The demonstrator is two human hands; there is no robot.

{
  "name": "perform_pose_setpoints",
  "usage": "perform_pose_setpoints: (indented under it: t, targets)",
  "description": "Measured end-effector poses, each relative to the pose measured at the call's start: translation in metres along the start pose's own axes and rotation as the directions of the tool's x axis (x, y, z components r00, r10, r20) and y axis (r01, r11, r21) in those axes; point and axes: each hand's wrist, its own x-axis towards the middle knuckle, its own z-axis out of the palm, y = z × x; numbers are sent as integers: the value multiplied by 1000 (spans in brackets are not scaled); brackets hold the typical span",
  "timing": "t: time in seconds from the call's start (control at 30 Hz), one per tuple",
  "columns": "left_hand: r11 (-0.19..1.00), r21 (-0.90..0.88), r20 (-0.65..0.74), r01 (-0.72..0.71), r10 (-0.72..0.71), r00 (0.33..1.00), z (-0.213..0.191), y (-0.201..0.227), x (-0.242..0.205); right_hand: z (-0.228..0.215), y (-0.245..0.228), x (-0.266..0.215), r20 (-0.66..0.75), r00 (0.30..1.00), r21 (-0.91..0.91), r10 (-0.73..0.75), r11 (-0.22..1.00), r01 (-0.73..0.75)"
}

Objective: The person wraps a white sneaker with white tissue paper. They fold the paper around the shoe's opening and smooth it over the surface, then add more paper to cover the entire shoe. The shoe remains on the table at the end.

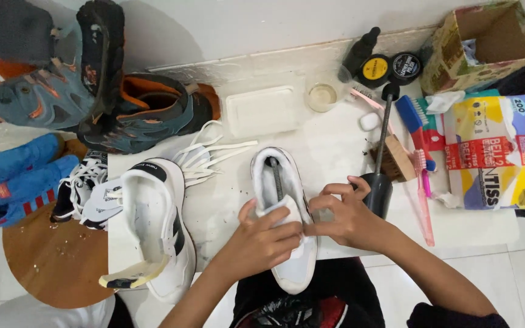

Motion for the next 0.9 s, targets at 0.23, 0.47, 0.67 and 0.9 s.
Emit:
perform_pose_setpoints:
  t: [0.23,0.47,0.67,0.9]
  targets:
    - [997,-71,51,-11,15,999,10,-5,10,-8,-2,7,-63,997,-40,-41,998,39]
    - [997,73,-247,9,9,969,36,2,-31,-5,-15,6,-58,997,23,51,999,-49]
    - [882,-169,-628,441,-441,641,65,32,-52,11,-39,-24,-76,950,231,302,933,-277]
    - [784,-135,-466,606,-590,660,70,53,-40,28,-91,-21,-42,725,551,687,621,-557]
